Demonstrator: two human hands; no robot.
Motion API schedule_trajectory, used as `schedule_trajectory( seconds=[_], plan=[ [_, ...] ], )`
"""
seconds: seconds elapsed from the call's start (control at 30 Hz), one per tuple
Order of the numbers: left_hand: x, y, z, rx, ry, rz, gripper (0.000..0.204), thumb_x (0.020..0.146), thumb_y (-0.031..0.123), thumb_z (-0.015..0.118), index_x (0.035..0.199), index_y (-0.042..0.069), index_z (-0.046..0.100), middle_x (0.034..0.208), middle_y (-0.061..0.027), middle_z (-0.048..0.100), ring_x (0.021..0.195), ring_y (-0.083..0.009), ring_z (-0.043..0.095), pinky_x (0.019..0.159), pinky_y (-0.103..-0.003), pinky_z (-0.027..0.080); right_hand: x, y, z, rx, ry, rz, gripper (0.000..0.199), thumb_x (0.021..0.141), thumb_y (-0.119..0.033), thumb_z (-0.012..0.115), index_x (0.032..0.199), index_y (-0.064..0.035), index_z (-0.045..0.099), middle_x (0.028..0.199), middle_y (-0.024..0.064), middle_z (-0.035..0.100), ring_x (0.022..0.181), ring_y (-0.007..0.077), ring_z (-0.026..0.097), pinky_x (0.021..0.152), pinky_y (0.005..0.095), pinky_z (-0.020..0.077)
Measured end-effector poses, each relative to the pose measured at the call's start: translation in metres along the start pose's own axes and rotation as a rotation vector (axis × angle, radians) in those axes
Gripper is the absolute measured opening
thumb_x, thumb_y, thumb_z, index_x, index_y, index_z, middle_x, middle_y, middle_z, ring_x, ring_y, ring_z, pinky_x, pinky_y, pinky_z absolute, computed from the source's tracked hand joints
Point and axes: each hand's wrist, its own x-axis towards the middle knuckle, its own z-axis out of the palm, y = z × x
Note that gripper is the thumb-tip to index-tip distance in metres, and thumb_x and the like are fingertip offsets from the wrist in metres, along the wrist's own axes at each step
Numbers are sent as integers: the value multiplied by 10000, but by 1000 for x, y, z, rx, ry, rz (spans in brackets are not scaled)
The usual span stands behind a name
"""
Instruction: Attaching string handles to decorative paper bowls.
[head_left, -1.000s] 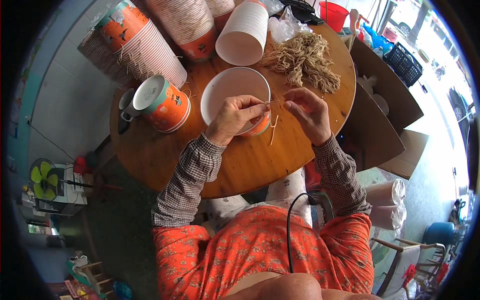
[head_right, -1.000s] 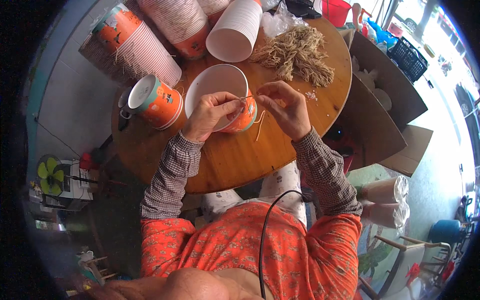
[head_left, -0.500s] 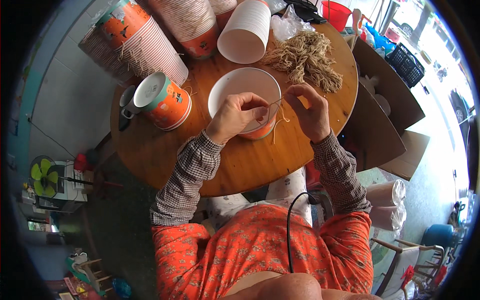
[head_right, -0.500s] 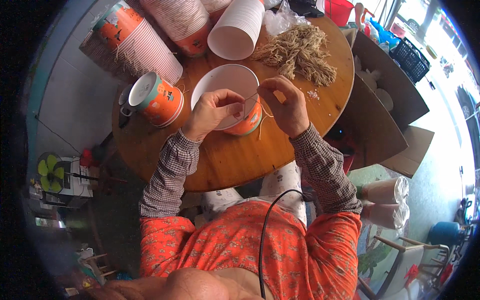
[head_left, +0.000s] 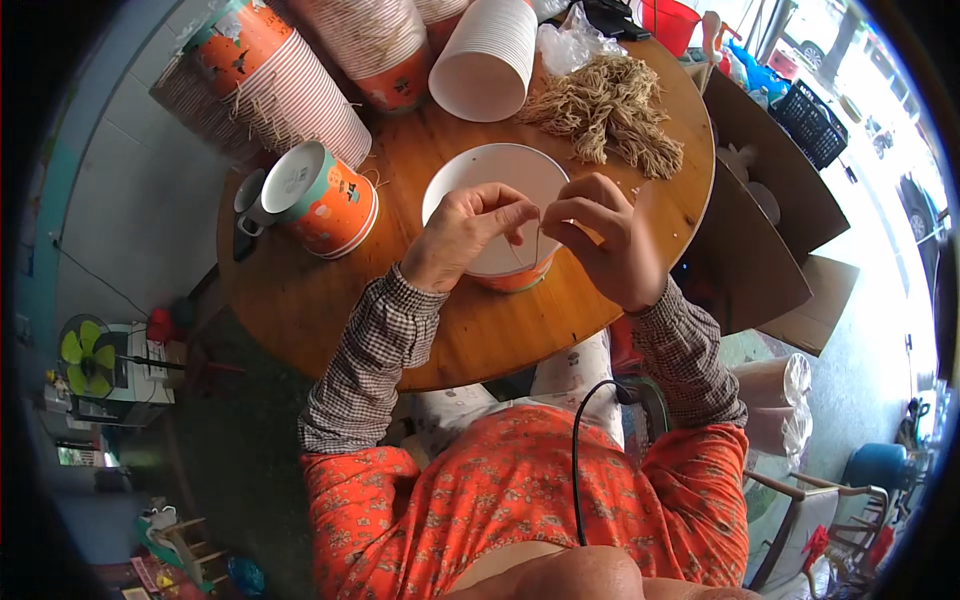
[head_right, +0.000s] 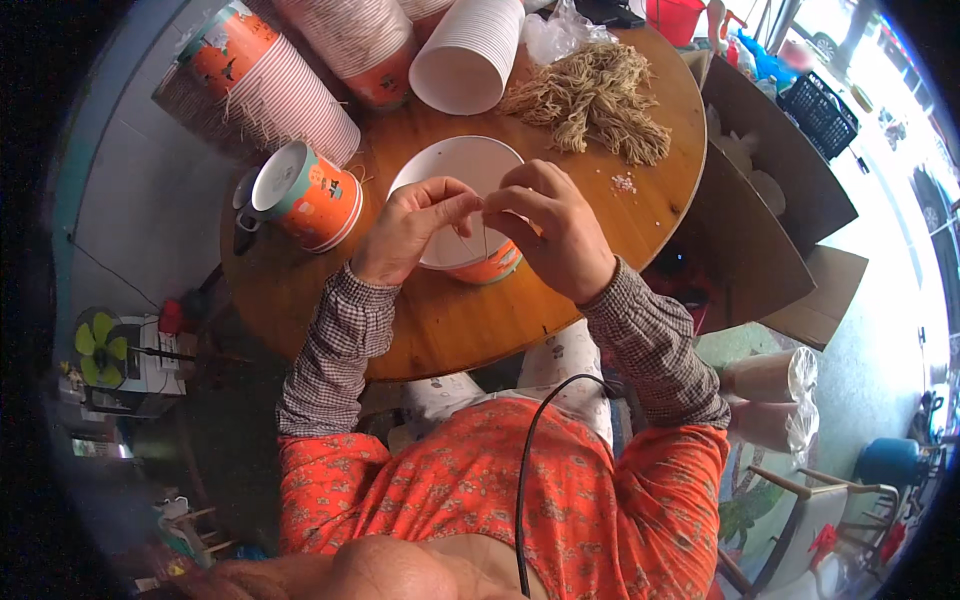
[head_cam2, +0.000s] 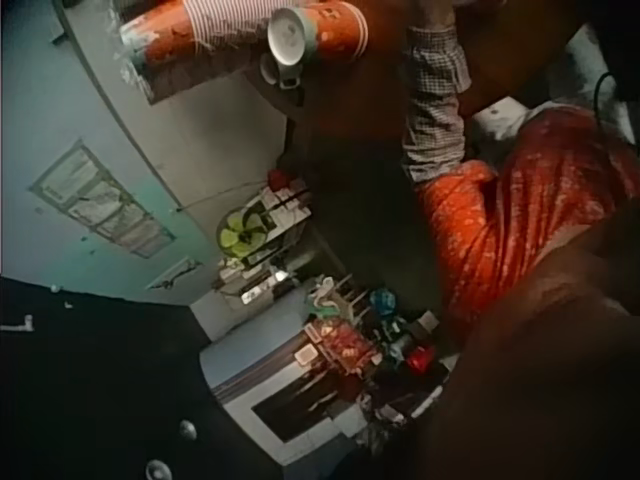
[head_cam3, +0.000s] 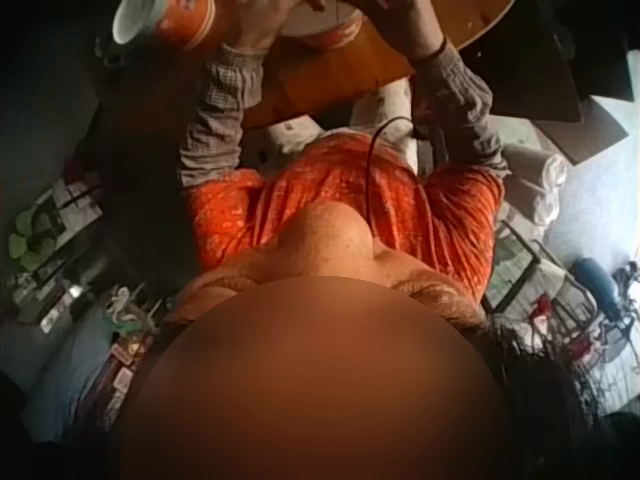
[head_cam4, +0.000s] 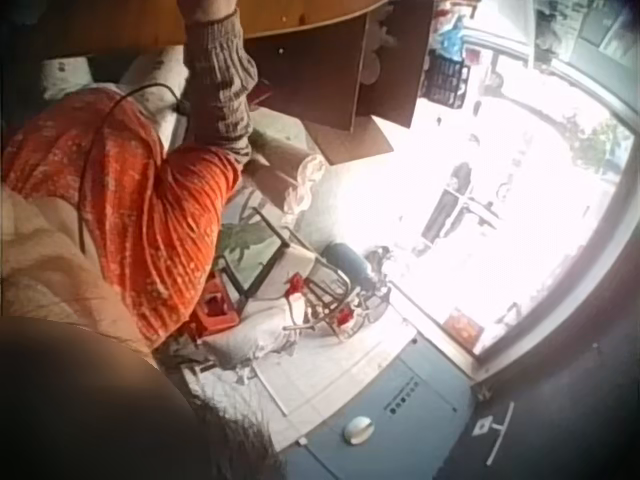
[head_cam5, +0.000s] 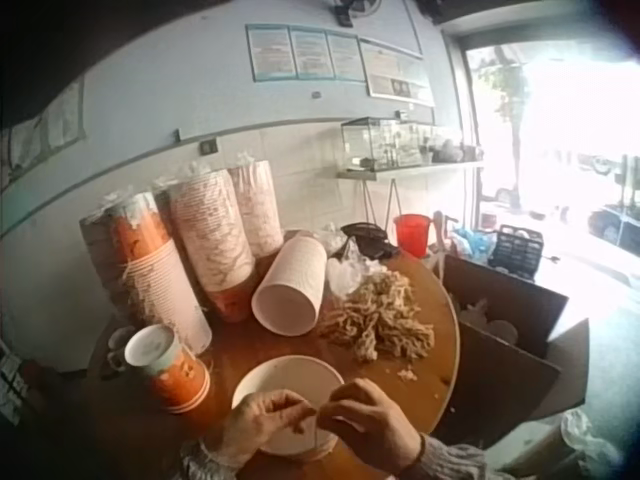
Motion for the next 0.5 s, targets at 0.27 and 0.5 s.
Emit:
schedule_trajectory(
  seconds=[0.27, 0.5],
  plan=[
    [-9, -4, 0, -80, -58, -35, 203, 907, 147, 642, 1037, -8, 657, 843, -11, 641, 745, -80, 560, 749, -226, 463, 1, 4, 17, 209, 101, 134, 139, 796, -32, 707, 929, -39, 669, 910, 82, 585, 882, 214, 594, 774, 311, 478],
    [-12, -2, 9, -68, 17, -8, 159, 909, 116, 637, 994, -14, 673, 836, -20, 648, 727, -74, 558, 682, -211, 464, -7, 5, 16, 685, 146, 498, 157, 883, -79, 657, 1017, 2, 660, 881, 70, 666, 830, 130, 636, 753, 256, 499]
  ],
)
